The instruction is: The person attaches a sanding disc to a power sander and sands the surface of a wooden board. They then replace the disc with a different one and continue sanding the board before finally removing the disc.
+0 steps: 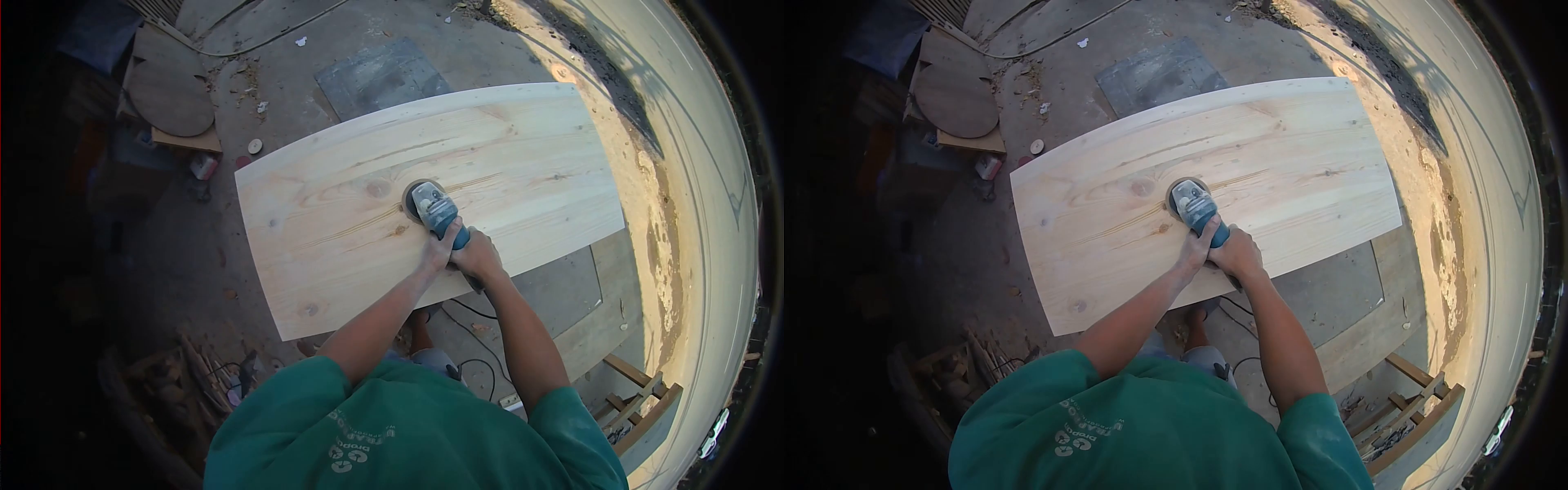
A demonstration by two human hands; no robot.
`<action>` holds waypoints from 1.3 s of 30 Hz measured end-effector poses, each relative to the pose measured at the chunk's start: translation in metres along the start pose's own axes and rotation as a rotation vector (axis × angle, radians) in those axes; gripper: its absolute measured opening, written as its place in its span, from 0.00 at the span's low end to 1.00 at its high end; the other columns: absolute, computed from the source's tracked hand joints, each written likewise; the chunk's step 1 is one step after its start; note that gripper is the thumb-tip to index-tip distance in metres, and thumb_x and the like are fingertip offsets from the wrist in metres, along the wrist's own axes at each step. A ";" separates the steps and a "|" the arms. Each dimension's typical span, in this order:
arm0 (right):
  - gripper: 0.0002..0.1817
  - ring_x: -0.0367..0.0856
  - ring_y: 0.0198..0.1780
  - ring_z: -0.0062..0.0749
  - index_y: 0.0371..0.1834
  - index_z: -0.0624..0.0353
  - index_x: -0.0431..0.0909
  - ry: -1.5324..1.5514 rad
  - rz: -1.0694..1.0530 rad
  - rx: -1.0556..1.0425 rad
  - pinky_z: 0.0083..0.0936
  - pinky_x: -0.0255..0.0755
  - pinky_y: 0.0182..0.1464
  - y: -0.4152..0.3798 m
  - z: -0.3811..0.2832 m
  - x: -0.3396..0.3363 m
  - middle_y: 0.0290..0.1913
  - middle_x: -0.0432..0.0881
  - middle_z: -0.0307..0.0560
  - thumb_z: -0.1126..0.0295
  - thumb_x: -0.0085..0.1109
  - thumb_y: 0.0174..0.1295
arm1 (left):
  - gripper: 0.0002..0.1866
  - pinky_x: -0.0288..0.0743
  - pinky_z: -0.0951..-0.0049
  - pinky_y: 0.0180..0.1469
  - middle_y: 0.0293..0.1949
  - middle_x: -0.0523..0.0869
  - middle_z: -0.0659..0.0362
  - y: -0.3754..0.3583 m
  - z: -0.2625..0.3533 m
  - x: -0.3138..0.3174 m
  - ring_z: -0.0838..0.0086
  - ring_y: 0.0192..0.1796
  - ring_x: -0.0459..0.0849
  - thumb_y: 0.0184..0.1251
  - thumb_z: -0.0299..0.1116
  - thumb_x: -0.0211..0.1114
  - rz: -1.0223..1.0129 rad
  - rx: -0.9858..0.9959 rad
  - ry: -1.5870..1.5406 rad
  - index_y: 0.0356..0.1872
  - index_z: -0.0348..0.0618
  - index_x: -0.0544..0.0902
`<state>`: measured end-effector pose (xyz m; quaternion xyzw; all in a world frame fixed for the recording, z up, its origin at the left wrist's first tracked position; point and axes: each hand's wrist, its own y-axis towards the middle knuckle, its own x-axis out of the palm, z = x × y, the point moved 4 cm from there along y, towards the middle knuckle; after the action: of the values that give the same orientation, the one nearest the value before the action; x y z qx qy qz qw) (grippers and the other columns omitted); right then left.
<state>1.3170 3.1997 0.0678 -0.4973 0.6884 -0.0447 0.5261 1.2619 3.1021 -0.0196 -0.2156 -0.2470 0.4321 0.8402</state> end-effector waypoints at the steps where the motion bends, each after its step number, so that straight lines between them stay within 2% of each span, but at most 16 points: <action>1: 0.35 0.87 0.49 0.56 0.44 0.68 0.80 0.048 0.028 0.022 0.44 0.79 0.51 0.001 0.007 -0.007 0.43 0.86 0.67 0.46 0.71 0.45 | 0.44 0.85 0.66 0.34 0.38 0.86 0.51 0.000 -0.005 0.010 0.68 0.35 0.89 0.61 0.72 0.62 -0.074 -0.065 0.024 0.52 0.32 0.77; 3: 0.33 0.88 0.45 0.53 0.42 0.69 0.81 0.138 0.093 0.064 0.42 0.80 0.48 0.010 0.032 -0.029 0.40 0.87 0.65 0.48 0.72 0.44 | 0.45 0.85 0.66 0.36 0.40 0.84 0.51 -0.009 0.011 0.038 0.68 0.35 0.88 0.61 0.73 0.60 -0.232 -0.185 0.069 0.54 0.32 0.74; 5: 0.31 0.89 0.42 0.51 0.41 0.70 0.82 0.197 0.091 0.075 0.40 0.81 0.45 0.019 0.056 -0.044 0.38 0.88 0.63 0.51 0.74 0.43 | 0.45 0.83 0.64 0.41 0.44 0.83 0.51 -0.029 -0.010 0.059 0.67 0.39 0.86 0.65 0.73 0.56 -0.337 -0.071 -0.069 0.58 0.34 0.70; 7: 0.31 0.89 0.41 0.49 0.40 0.71 0.83 0.231 0.100 0.080 0.39 0.81 0.45 0.024 0.063 -0.046 0.38 0.88 0.62 0.53 0.75 0.42 | 0.37 0.82 0.62 0.48 0.54 0.79 0.47 -0.030 -0.082 0.065 0.65 0.48 0.86 0.72 0.60 0.58 -0.482 0.003 -0.069 0.64 0.36 0.64; 9: 0.31 0.89 0.42 0.49 0.41 0.72 0.83 0.247 0.137 0.080 0.40 0.80 0.47 0.026 0.061 -0.042 0.38 0.88 0.62 0.55 0.75 0.41 | 0.36 0.80 0.60 0.51 0.54 0.80 0.45 -0.070 -0.066 0.066 0.60 0.52 0.85 0.70 0.54 0.62 -0.447 0.202 0.226 0.65 0.35 0.62; 11: 0.31 0.89 0.44 0.51 0.42 0.72 0.82 0.236 0.123 0.052 0.40 0.80 0.48 0.021 0.047 -0.032 0.40 0.87 0.64 0.55 0.74 0.42 | 0.37 0.78 0.58 0.53 0.54 0.80 0.43 -0.094 -0.052 0.065 0.53 0.54 0.84 0.68 0.48 0.65 -0.342 0.272 0.429 0.66 0.34 0.60; 16: 0.32 0.87 0.49 0.56 0.47 0.71 0.81 0.100 0.070 -0.015 0.43 0.78 0.53 0.002 0.012 -0.001 0.45 0.86 0.68 0.55 0.74 0.44 | 0.35 0.75 0.49 0.57 0.57 0.81 0.40 -0.083 -0.074 0.063 0.43 0.61 0.80 0.64 0.44 0.69 -0.028 0.082 0.560 0.63 0.33 0.62; 20: 0.33 0.86 0.52 0.56 0.49 0.66 0.80 -0.005 -0.025 -0.038 0.43 0.77 0.56 -0.008 0.003 0.015 0.48 0.86 0.64 0.52 0.75 0.44 | 0.32 0.75 0.51 0.58 0.57 0.81 0.41 -0.062 -0.147 0.071 0.44 0.60 0.80 0.68 0.44 0.65 0.019 0.151 0.705 0.62 0.33 0.62; 22: 0.34 0.85 0.53 0.56 0.50 0.65 0.80 -0.095 -0.077 -0.098 0.44 0.77 0.56 -0.018 -0.016 0.025 0.49 0.86 0.64 0.52 0.75 0.44 | 0.32 0.75 0.50 0.58 0.57 0.81 0.41 -0.074 -0.142 0.065 0.44 0.59 0.81 0.68 0.44 0.64 0.095 0.100 0.686 0.62 0.33 0.62; 25: 0.36 0.85 0.53 0.56 0.51 0.65 0.79 -0.156 -0.133 -0.155 0.44 0.77 0.56 -0.029 -0.041 0.050 0.50 0.86 0.64 0.50 0.76 0.44 | 0.32 0.75 0.48 0.58 0.58 0.81 0.41 -0.133 -0.064 0.037 0.44 0.58 0.82 0.70 0.44 0.63 0.235 -0.047 0.455 0.63 0.33 0.62; 26: 0.36 0.85 0.53 0.56 0.51 0.66 0.79 -0.154 -0.138 -0.158 0.44 0.78 0.56 -0.032 -0.048 0.054 0.50 0.86 0.64 0.50 0.77 0.44 | 0.33 0.75 0.47 0.58 0.59 0.80 0.40 -0.133 -0.067 0.029 0.42 0.57 0.82 0.72 0.45 0.60 0.215 0.012 0.504 0.65 0.30 0.59; 31: 0.36 0.85 0.53 0.55 0.51 0.67 0.79 -0.073 -0.082 -0.141 0.43 0.78 0.56 -0.013 -0.031 0.048 0.49 0.86 0.64 0.51 0.76 0.43 | 0.29 0.72 0.41 0.59 0.62 0.78 0.43 -0.053 -0.171 0.037 0.43 0.62 0.78 0.75 0.42 0.54 -0.008 0.235 1.085 0.67 0.32 0.62; 33: 0.36 0.85 0.53 0.55 0.51 0.67 0.79 -0.068 -0.087 -0.122 0.43 0.78 0.55 -0.014 -0.027 0.031 0.49 0.86 0.64 0.51 0.76 0.43 | 0.28 0.70 0.38 0.59 0.64 0.77 0.45 0.009 -0.263 0.066 0.43 0.64 0.76 0.76 0.41 0.51 -0.014 0.354 1.270 0.69 0.33 0.64; 34: 0.34 0.88 0.48 0.54 0.50 0.70 0.81 -0.062 -0.073 -0.140 0.40 0.79 0.52 -0.017 -0.026 0.027 0.46 0.87 0.66 0.56 0.75 0.43 | 0.27 0.69 0.36 0.60 0.66 0.76 0.46 0.040 -0.316 0.081 0.43 0.66 0.75 0.76 0.40 0.50 0.024 0.415 1.315 0.69 0.33 0.65; 36: 0.34 0.86 0.51 0.55 0.50 0.68 0.80 -0.109 -0.091 -0.148 0.42 0.78 0.54 -0.019 -0.023 0.026 0.47 0.86 0.66 0.54 0.75 0.43 | 0.26 0.67 0.32 0.61 0.71 0.73 0.48 0.037 -0.307 0.093 0.43 0.69 0.72 0.77 0.35 0.48 0.016 0.369 1.271 0.72 0.37 0.70; 39: 0.33 0.86 0.51 0.56 0.50 0.67 0.81 -0.082 -0.071 -0.132 0.43 0.78 0.55 -0.019 -0.014 0.034 0.47 0.86 0.65 0.53 0.75 0.43 | 0.25 0.70 0.34 0.60 0.70 0.74 0.46 0.014 -0.291 0.089 0.43 0.67 0.74 0.77 0.34 0.49 0.038 0.344 1.022 0.71 0.37 0.71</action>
<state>1.3200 3.1593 0.0622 -0.5565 0.6496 0.0025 0.5181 1.4736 3.1402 -0.2357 -0.2621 0.2715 0.3215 0.8685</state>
